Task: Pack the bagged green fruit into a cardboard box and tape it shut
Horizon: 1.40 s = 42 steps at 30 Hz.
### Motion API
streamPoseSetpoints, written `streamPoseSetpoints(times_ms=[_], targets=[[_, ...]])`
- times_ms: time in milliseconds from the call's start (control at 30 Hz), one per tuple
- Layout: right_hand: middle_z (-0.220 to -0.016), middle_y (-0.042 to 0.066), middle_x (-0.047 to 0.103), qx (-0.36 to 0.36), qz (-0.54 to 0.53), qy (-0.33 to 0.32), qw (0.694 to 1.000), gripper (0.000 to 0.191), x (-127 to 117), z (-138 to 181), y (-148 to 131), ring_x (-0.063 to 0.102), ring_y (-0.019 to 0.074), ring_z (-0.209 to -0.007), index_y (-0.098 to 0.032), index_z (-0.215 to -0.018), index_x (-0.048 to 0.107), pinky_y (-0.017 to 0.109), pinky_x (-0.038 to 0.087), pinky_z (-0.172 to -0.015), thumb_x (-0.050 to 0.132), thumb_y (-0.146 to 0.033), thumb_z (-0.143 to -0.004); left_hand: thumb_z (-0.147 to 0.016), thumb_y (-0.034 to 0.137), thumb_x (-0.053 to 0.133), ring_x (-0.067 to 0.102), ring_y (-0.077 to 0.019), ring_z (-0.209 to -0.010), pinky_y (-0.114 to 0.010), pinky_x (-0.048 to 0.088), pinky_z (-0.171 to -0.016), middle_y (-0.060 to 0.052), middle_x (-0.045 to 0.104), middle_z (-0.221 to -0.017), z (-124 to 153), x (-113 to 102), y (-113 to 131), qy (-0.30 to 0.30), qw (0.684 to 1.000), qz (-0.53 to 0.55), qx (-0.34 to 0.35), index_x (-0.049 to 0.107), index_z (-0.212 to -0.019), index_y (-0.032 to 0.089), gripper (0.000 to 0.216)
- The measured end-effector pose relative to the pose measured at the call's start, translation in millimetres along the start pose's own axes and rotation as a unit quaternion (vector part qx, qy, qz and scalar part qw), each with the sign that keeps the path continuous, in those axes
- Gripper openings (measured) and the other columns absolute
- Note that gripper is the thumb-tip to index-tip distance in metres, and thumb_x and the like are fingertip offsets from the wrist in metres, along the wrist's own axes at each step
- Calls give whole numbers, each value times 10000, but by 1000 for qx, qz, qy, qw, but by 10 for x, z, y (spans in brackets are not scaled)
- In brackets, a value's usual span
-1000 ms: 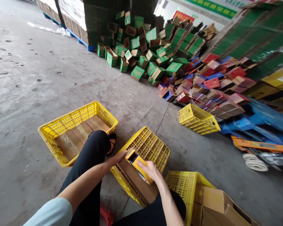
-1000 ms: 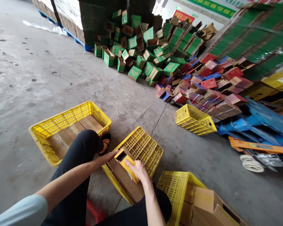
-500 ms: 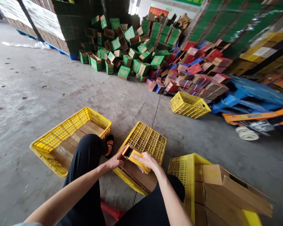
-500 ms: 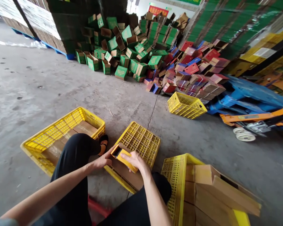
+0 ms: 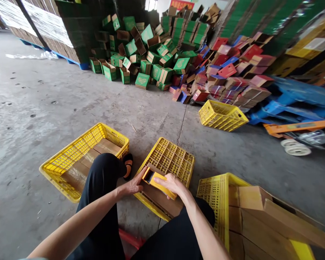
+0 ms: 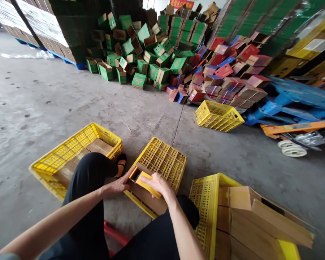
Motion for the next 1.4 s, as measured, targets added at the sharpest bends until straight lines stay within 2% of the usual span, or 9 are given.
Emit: streamPoseSetpoints(times_ms=[133, 267, 433, 600, 767, 900, 1067, 1167, 1400], targets=[[-510, 60, 664, 15, 2, 21, 1000, 414, -90, 120, 60, 630, 185, -379, -175, -717, 651, 254, 511, -386, 732, -552, -866, -739, 199, 583, 93, -318, -1639, -496, 140, -1315, -32, 117, -1789, -10, 28, -87, 1, 999, -32, 13, 27, -1710, 271, 1121], [-491, 55, 647, 19, 14, 48, 999, 379, -105, 199, 56, 656, 208, -399, -177, -700, 636, 259, 501, -370, 742, -500, -869, -831, 306, 668, 45, -371, -1637, -556, 115, -1306, -78, 15, -1789, 22, 84, -63, 3, 991, -132, -7, -30, -1706, 278, 1119], [-487, 12, 633, 8, -1, 47, 999, 319, -73, 227, 65, 656, 185, -402, -181, -759, 646, 218, 481, -351, 717, -464, -888, -863, 582, 743, 114, -387, -1630, -566, 112, -1305, -168, 125, -1771, 108, 174, 145, 17, 964, -264, 14, 43, -1710, 238, 1151], [-519, 30, 653, 17, -26, 38, 999, 331, -51, 222, 91, 663, 202, -434, -165, -789, 656, 263, 531, -387, 705, -474, -897, -820, 785, 684, 186, -407, -1614, -535, 131, -1312, -202, 210, -1747, 142, 227, 248, 23, 951, -304, 49, 113, -1708, 193, 1210], [-526, 47, 646, 22, -25, 24, 999, 354, -46, 178, 147, 654, 209, -432, -180, -776, 639, 269, 514, -374, 725, -510, -872, -793, 835, 661, 187, -433, -1608, -600, 82, -1300, -220, 202, -1743, 104, 263, 211, 19, 948, -316, 39, 67, -1711, 196, 1267], [-558, 66, 670, 37, -18, 36, 999, 370, -72, 173, 260, 675, 216, -446, -199, -768, 620, 247, 484, -361, 752, -537, -843, -771, 846, 671, 192, -436, -1606, -588, 75, -1299, -208, 179, -1751, 71, 281, 243, 8, 946, -323, 31, 39, -1712, 209, 1300], [-545, 78, 668, 24, -28, 47, 998, 456, -151, 308, 444, 646, 209, -411, -200, -739, 634, 260, 462, -356, 690, -633, -871, -744, 856, 686, 169, -440, -1610, -588, 21, -1292, -205, 162, -1754, 53, 272, 285, -9, 938, -346, 4, 62, -1711, 207, 1322], [-550, 92, 678, 16, -37, 53, 998, 444, -184, 368, 517, 643, 208, -406, -191, -728, 640, 266, 463, -373, 702, -606, -873, -751, 852, 682, 154, -446, -1611, -596, 22, -1288, -203, 153, -1756, 62, 261, 293, -18, 933, -360, 0, 57, -1710, 208, 1314], [-513, 83, 662, -2, -47, 58, 997, 426, -181, 337, 530, 603, 182, -370, -188, -669, 617, 262, 458, -375, 757, -550, -844, -776, 860, 647, 84, -482, -1609, -619, 75, -1295, -239, 79, -1756, -14, 381, 313, -10, 913, -403, 57, 28, -1708, 150, 1325]])
Point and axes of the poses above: each hand's wrist, its own z-axis away from the middle knuckle, its own x-axis out of the palm, y = z × x, the point moved 3 cm from there along -z, towards the middle knuckle
